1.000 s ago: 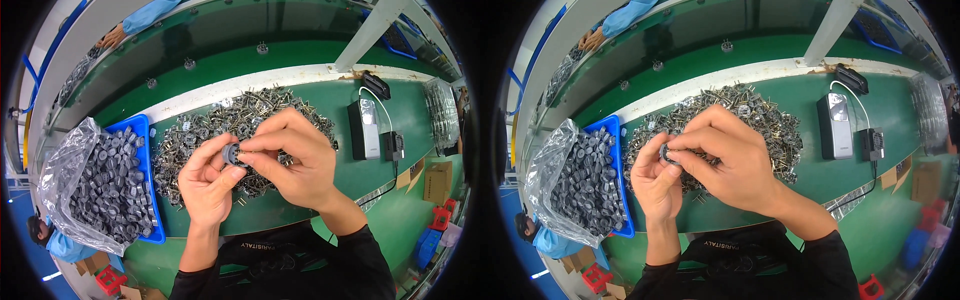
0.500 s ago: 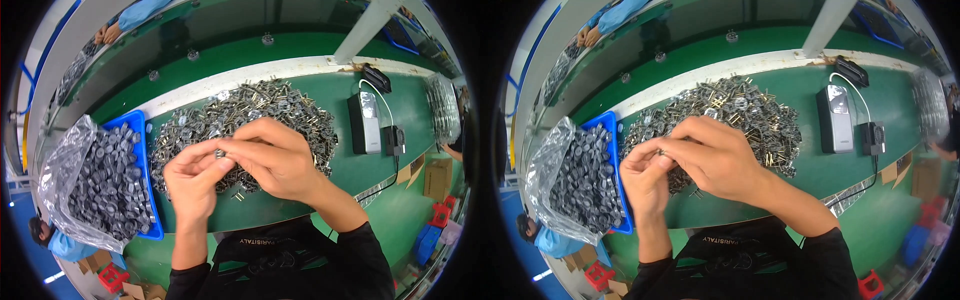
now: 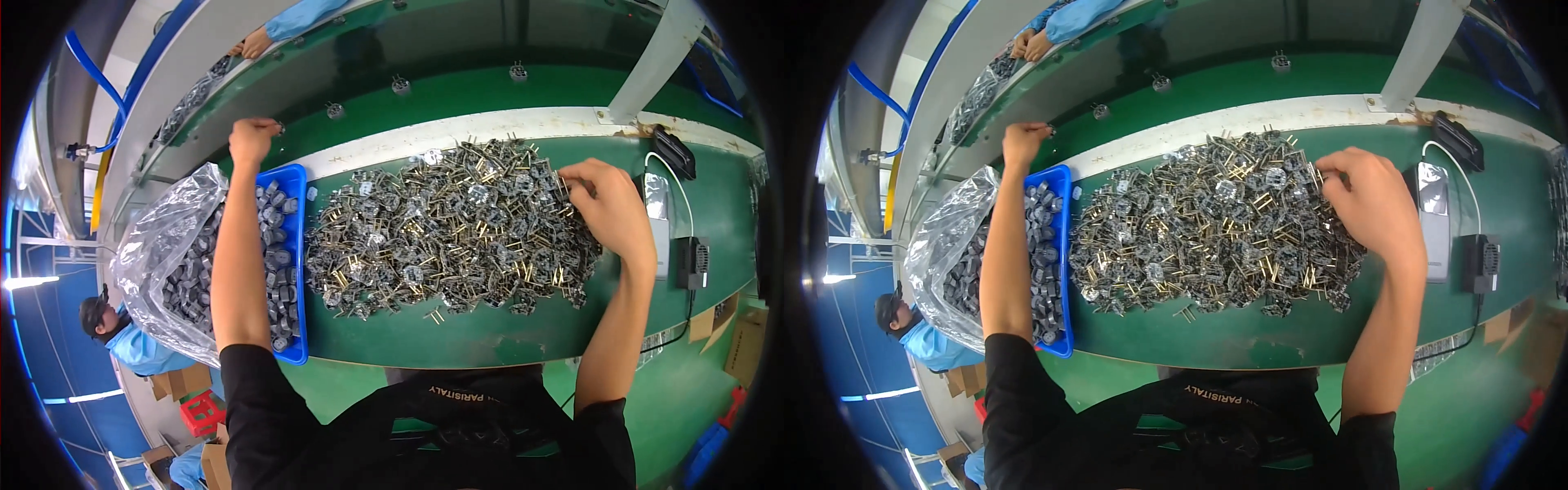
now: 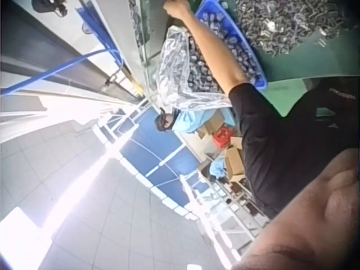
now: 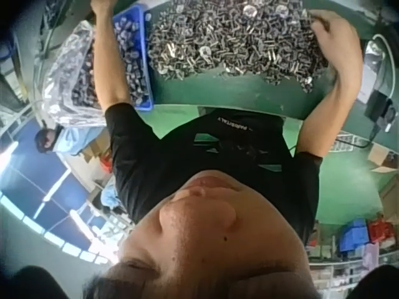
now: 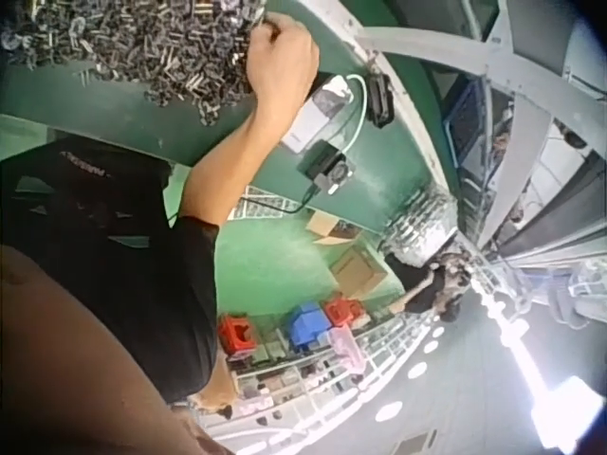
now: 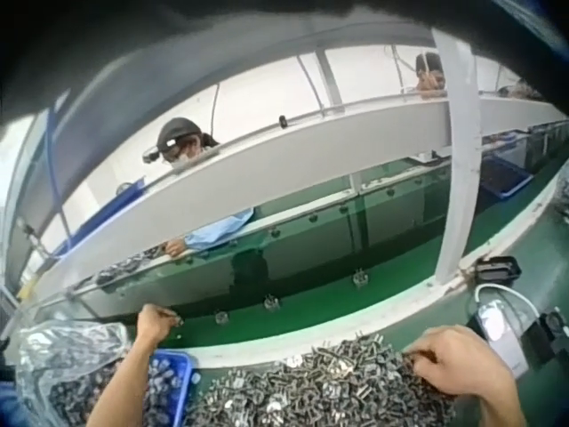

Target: The person unloads metal pin components from plastic blister trays onto the workbench, places the empty trays onto a shelf, and repeatedly assembles plugs by inserting the metal pin components into plastic housings and setting them onto the conveyor belt.

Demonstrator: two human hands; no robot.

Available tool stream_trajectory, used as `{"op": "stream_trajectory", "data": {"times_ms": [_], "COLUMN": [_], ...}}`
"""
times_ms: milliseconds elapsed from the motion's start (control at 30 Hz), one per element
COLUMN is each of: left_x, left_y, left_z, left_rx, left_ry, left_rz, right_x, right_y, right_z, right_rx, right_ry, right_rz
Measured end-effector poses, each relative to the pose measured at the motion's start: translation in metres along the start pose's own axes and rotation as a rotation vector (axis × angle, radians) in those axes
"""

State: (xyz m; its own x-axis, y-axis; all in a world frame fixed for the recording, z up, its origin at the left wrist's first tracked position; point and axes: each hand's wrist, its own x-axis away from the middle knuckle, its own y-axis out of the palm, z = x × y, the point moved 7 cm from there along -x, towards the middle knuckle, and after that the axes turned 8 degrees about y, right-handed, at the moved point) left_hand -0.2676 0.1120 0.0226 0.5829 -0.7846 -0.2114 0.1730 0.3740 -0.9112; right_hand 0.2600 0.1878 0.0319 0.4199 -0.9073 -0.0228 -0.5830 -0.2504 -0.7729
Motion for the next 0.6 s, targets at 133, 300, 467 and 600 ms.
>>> {"op": "stream_trajectory", "data": {"times_ms": [133, 300, 467, 600], "left_x": [0.001, 0.036, 0.126, 0.143], "left_y": [0.012, -0.028, -0.038, -0.031], "left_z": [-0.016, 0.052, 0.093, 0.079], "left_rx": [-0.19, -0.132, -0.219, -0.169], "left_ry": [-0.057, 0.192, 0.313, 0.269], "left_rz": [-0.064, 0.013, -0.352, -0.359], "right_x": [0.001, 0.001, 0.001, -0.001], "right_y": [0.007, 0.006, 0.003, 0.011], "right_z": [0.0, 0.0, -0.003, -0.003], "right_rx": [-0.059, -0.074, -0.175, -0.175], "right_ry": [0.043, 0.034, 0.064, 0.08], "right_rz": [-0.139, -0.074, -0.022, -0.027]}}
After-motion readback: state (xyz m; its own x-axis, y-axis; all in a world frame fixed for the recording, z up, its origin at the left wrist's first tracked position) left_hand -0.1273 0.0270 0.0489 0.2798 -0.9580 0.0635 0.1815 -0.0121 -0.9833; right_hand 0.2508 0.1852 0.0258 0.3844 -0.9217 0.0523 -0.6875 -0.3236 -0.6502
